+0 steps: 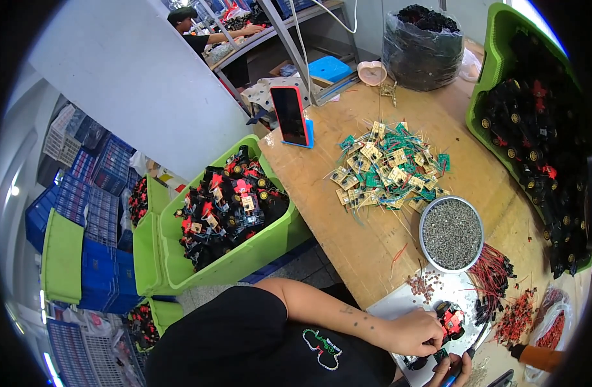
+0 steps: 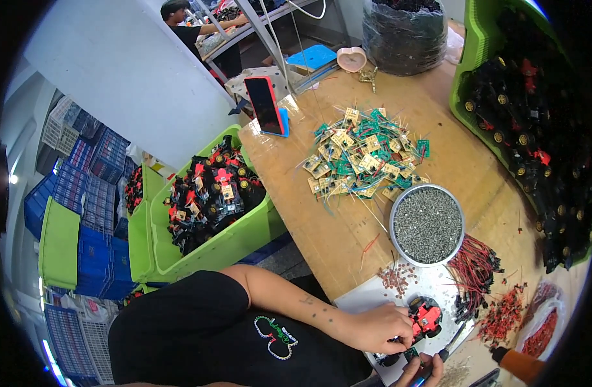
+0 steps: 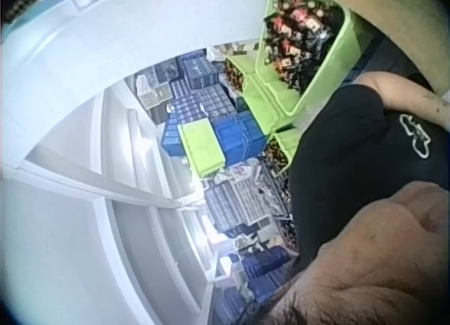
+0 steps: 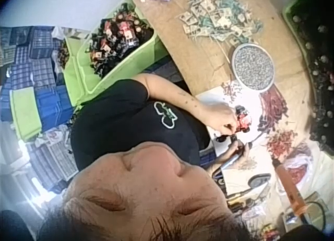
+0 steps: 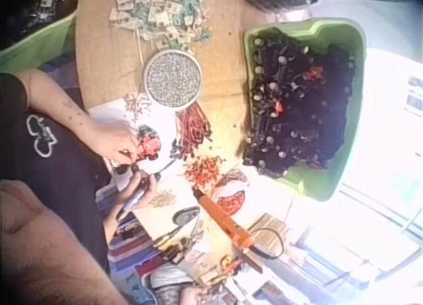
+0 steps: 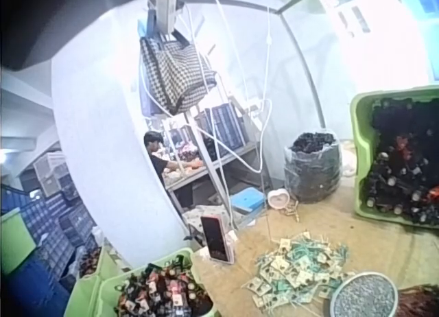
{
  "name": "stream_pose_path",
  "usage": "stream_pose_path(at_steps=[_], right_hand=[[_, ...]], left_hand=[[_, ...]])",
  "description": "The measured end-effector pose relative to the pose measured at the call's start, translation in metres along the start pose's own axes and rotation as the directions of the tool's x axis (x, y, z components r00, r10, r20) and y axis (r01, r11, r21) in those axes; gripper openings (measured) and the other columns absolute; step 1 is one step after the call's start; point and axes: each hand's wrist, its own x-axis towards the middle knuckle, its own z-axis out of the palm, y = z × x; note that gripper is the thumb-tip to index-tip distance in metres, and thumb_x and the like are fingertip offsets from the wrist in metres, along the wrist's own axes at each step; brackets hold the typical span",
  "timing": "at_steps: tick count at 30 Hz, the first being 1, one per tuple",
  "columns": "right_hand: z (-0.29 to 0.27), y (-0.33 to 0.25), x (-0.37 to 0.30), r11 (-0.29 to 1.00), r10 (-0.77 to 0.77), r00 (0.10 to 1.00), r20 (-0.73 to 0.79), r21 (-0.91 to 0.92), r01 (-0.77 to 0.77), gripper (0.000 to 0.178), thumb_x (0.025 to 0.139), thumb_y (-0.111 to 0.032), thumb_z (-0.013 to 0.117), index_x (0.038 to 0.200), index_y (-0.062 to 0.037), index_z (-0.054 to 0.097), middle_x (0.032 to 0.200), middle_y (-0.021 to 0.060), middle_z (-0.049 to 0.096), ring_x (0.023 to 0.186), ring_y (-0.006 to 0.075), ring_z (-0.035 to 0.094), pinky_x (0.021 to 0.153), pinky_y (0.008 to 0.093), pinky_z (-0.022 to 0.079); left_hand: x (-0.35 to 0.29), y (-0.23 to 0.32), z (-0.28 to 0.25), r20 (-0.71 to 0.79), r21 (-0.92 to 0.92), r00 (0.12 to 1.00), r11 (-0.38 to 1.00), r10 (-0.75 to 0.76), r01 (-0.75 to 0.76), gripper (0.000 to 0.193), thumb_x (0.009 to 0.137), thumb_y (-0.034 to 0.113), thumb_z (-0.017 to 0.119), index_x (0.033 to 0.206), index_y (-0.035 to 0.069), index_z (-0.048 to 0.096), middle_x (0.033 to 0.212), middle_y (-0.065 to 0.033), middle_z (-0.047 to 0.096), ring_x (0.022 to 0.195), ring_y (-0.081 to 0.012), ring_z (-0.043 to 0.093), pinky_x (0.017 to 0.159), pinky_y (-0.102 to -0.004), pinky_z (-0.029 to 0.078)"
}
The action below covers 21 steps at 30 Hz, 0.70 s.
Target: Soldering electronic components and using an electric screwdriver to assemble a toy car chassis.
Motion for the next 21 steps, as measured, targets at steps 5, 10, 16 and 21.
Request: stream_pose_path(at_steps=[5, 10, 16, 21], right_hand=[[0.002, -0.001, 0.0, 1.0, -0.024, 1.0, -0.019, -0.01, 0.023, 0.039, 0.092, -0.006, 0.066, 0.127, 0.0021, 0.052, 0.091, 0.0124, 0.063, 0.078, 0.0194, 0.057, 0.069, 0.0305, 0.049], [0.002, 0.008, -0.006, 0.998, -0.05, 0.995, -0.09, 0.026, 0.052, 0.038, 0.091, -0.007, 0.069, 0.125, 0.0023, 0.054, 0.091, 0.0117, 0.062, 0.077, 0.0184, 0.056, 0.068, 0.0294, 0.048], [0.002, 0.007, -0.011, 0.996, -0.067, 0.993, -0.096, 0.058, 0.073, 0.036, 0.09, -0.004, 0.068, 0.123, 0.0029, 0.055, 0.091, 0.0111, 0.062, 0.077, 0.0182, 0.057, 0.068, 0.0292, 0.048], [0.005, 0.003, -0.013, 0.991, -0.112, 0.988, -0.107, 0.064, 0.119, 0.035, 0.09, -0.003, 0.067, 0.123, 0.0025, 0.055, 0.09, 0.0107, 0.062, 0.076, 0.0179, 0.057, 0.067, 0.0285, 0.048]], left_hand=[[-0.002, -0.002, 0.003, -0.035, 0.003, 0.999, 1.0, 0.008, -0.008, 0.006, 0.079, 0.02, 0.069, 0.08, 0.014, 0.068, 0.085, 0.0013, 0.066, 0.091, -0.0215, 0.056, 0.079, -0.0387, 0.04], [-0.002, 0.004, 0.003, -0.022, 0.032, 1.0, 0.999, 0.016, -0.015, 0.006, 0.08, 0.02, 0.069, 0.081, 0.014, 0.067, 0.084, 0.0019, 0.065, 0.091, -0.0213, 0.056, 0.079, -0.0386, 0.04], [-0.007, 0.006, 0.009, -0.097, 0.062, 0.994, 0.997, 0.048, -0.042, 0.005, 0.079, 0.018, 0.069, 0.078, 0.013, 0.067, 0.081, 0.0003, 0.066, 0.089, -0.0228, 0.058, 0.076, -0.04, 0.043], [-0.009, 0.004, 0.013, -0.169, 0.015, 0.98, 0.995, 0.103, -0.102, 0.005, 0.077, 0.013, 0.068, 0.076, 0.009, 0.067, 0.077, -0.0044, 0.066, 0.083, -0.0263, 0.061, 0.074, -0.0406, 0.047]])
